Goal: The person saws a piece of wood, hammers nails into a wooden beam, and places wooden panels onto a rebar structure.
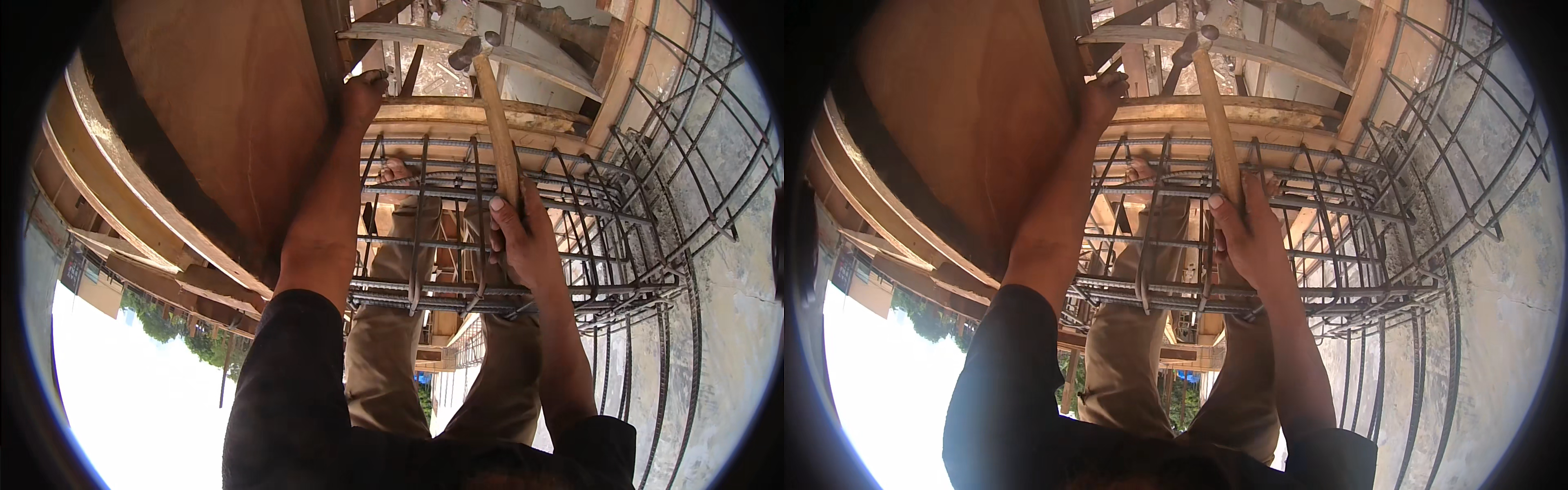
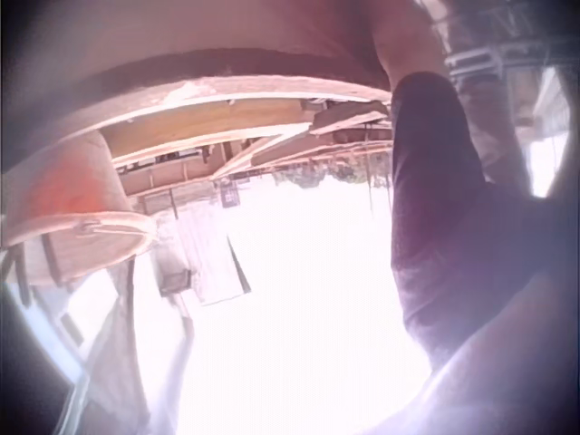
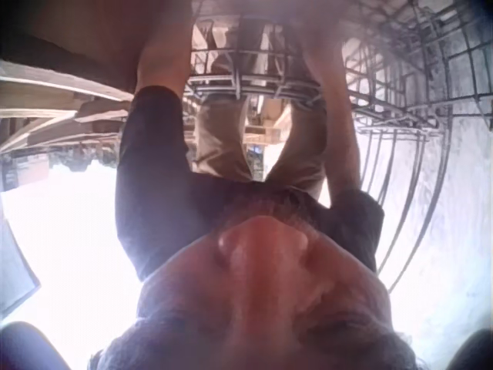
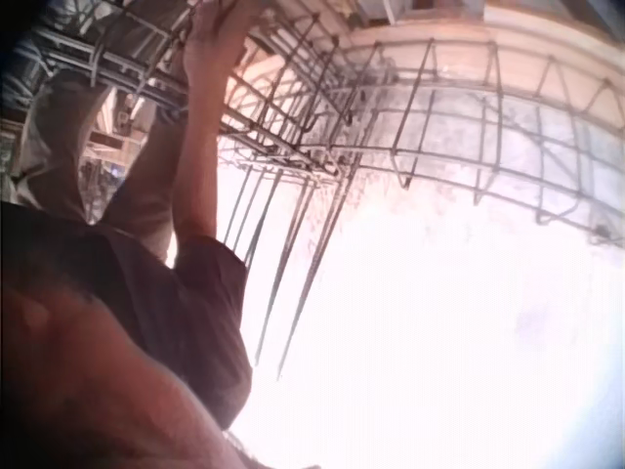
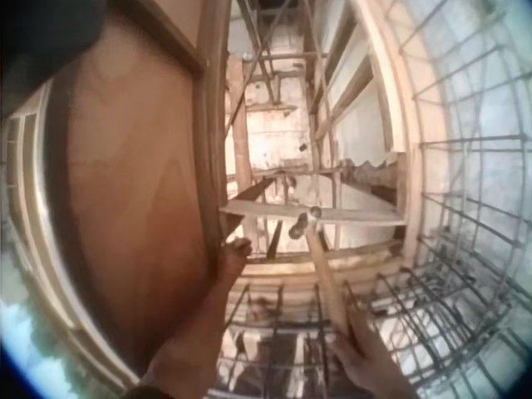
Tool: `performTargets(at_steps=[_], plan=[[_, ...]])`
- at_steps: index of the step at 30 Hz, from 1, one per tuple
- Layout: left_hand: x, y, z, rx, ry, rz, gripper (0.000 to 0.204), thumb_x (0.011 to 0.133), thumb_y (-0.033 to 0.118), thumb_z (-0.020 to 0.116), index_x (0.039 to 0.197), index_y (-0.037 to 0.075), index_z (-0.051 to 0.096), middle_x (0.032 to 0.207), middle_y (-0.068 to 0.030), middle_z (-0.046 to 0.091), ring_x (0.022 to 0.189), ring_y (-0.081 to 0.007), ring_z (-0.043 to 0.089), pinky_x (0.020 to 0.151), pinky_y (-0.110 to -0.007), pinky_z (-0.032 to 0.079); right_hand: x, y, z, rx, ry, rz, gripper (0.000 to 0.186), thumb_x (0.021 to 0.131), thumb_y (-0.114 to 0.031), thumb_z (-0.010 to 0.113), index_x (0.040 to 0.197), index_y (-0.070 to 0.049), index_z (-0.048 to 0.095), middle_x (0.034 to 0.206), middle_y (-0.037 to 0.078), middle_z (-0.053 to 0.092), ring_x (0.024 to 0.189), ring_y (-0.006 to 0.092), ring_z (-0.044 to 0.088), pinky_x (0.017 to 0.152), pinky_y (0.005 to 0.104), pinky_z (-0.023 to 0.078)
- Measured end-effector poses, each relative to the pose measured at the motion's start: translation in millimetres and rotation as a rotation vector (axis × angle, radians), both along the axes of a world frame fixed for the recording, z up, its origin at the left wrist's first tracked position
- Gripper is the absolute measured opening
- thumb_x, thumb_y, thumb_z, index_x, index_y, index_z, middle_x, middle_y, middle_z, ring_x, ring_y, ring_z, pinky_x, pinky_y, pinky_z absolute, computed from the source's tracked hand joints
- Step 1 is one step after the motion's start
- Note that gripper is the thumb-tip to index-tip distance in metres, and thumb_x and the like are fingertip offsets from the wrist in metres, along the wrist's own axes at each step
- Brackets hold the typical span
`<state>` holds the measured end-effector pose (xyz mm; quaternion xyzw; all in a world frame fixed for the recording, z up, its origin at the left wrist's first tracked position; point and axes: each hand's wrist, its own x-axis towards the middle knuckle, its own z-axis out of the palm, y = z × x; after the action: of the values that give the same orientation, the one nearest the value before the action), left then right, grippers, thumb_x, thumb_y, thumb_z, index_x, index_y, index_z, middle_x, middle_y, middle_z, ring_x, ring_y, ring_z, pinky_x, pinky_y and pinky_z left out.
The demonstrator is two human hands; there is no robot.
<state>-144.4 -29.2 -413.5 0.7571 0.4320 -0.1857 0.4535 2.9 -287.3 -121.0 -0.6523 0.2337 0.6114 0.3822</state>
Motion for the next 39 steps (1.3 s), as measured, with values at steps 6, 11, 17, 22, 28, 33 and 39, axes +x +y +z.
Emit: performTargets(at_steps=[6, 11, 17, 22, 28, 33, 39], plan=[[-20, -2, -15, -0.111, 0.018, 0.130, 0.028, 0.086, 0.026, 0.070, 0.108, 0.009, 0.076, 0.085, -0.0149, 0.074, 0.076, -0.0280, 0.072, 0.072, -0.038, 0.055, -5, 28, -69, 0.101, -0.105, 0.292, 0.033, 0.103, -0.027, 0.056, 0.117, 0.002, 0.047, 0.076, 0.014, 0.061, 0.062, 0.0207, 0.064, 0.046, 0.0331, 0.052], [-15, -3, -13, -0.045, 0.046, 0.108, 0.028, 0.086, 0.028, 0.070, 0.107, 0.011, 0.076, 0.082, -0.0147, 0.073, 0.074, -0.0292, 0.072, 0.071, -0.039, 0.056, -9, 64, -115, 0.086, -0.032, 0.458, 0.029, 0.103, -0.027, 0.051, 0.107, 0.001, 0.048, 0.071, 0.016, 0.062, 0.058, 0.0267, 0.067, 0.042, 0.0378, 0.050], [-16, -3, -19, -0.077, 0.116, 0.075, 0.028, 0.086, 0.028, 0.070, 0.106, 0.009, 0.076, 0.082, -0.0143, 0.074, 0.073, -0.0279, 0.072, 0.071, -0.038, 0.056, -17, 53, -120, 0.013, 0.050, 0.359, 0.030, 0.103, -0.026, 0.051, 0.113, 0.002, 0.046, 0.071, 0.017, 0.062, 0.053, 0.0280, 0.065, 0.042, 0.0395, 0.051], [-18, -2, -16, -0.189, -0.018, 0.123, 0.026, 0.088, 0.022, 0.068, 0.106, 0.004, 0.075, 0.080, -0.0124, 0.073, 0.069, -0.0187, 0.069, 0.068, -0.034, 0.054, -1, 55, -74, 0.027, 0.018, 0.267, 0.041, 0.102, -0.024, 0.056, 0.137, -0.007, 0.043, 0.072, 0.002, 0.051, 0.051, 0.0100, 0.049, 0.041, 0.0270, 0.045], [-29, -2, -20, -0.262, -0.087, 0.292, 0.026, 0.089, 0.023, 0.069, 0.107, 0.005, 0.076, 0.073, -0.0093, 0.070, 0.063, -0.0164, 0.063, 0.065, -0.033, 0.053, 2, 69, -55, 0.035, -0.025, 0.305, 0.046, 0.103, -0.023, 0.055, 0.143, -0.006, 0.039, 0.065, 0.001, 0.049, 0.048, 0.0101, 0.049, 0.041, 0.0288, 0.046], [-17, 2, -1, -0.122, 0.077, 0.093, 0.029, 0.089, 0.026, 0.070, 0.110, 0.007, 0.075, 0.072, -0.0115, 0.070, 0.064, -0.0196, 0.066, 0.066, -0.035, 0.053, -22, 59, -79, 0.085, -0.162, 0.460, 0.047, 0.104, -0.024, 0.055, 0.143, -0.004, 0.038, 0.065, 0.003, 0.052, 0.048, 0.0119, 0.052, 0.040, 0.0304, 0.045], [-31, 5, -11, -0.037, -0.024, 0.114, 0.032, 0.088, 0.029, 0.071, 0.113, 0.010, 0.075, 0.079, -0.0144, 0.073, 0.069, -0.0239, 0.070, 0.069, -0.037, 0.055, -30, 71, -80, 0.097, -0.145, 0.526, 0.039, 0.103, -0.026, 0.054, 0.130, -0.001, 0.041, 0.071, 0.017, 0.060, 0.061, 0.0314, 0.061, 0.054, 0.0438, 0.047]])
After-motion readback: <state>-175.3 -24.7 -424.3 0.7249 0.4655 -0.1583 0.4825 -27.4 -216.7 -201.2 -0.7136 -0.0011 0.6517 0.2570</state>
